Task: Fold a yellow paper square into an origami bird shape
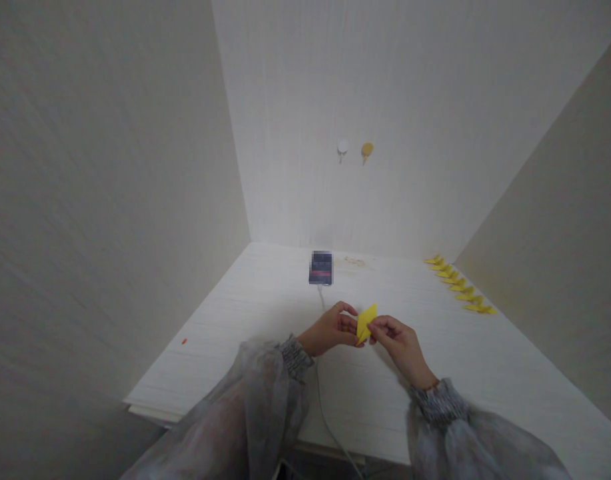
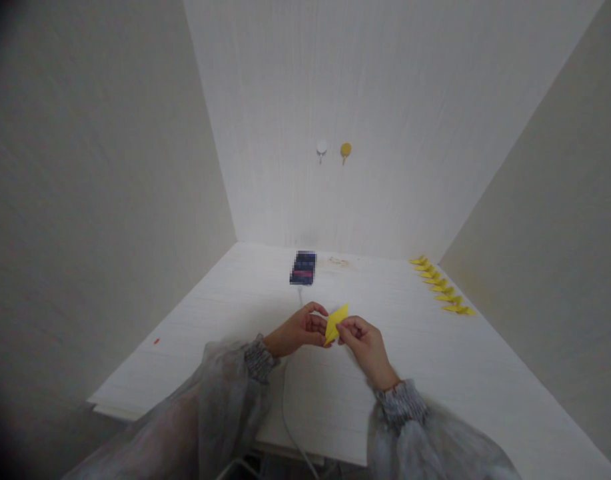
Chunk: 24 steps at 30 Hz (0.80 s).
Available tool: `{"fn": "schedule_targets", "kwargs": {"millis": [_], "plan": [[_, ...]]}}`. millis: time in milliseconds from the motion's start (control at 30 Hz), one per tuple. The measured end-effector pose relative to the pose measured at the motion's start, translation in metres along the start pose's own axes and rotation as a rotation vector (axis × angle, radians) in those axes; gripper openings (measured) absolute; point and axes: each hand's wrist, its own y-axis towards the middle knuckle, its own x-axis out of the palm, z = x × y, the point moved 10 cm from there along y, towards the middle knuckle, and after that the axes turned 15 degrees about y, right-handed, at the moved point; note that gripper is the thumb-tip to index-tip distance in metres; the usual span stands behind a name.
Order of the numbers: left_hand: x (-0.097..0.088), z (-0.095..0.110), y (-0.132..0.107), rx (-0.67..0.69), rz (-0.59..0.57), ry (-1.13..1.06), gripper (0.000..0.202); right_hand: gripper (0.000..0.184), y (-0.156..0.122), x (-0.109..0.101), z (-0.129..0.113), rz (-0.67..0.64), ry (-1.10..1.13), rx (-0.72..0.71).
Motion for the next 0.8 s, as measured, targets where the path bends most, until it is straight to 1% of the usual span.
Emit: {"fn": "schedule_targets", "kwargs": {"millis": [267,433,600,800], "plan": [[-0.003,-0.005,0.0,-0.016,0.027,0.032,0.048,0.02,0.001,-0.001,0.003,0.01,-0.002,0.006],[-0.005,-0.007,0.0,-0.053,0.091,-0.048,0.043,0.019,0.002,-0.003,0.003,0.011,-0.026,-0.017],[-0.009,-0.013,0.0,-0.098,0.156,-0.012,0.045,0.02,0.001,-0.002,0.003,0.019,-0.034,-0.014],[-0.015,-0.017,0.0,-0.118,0.211,0.028,0.041,0.023,0.0,-0.001,0.001,0.038,-0.043,-0.015]]}}
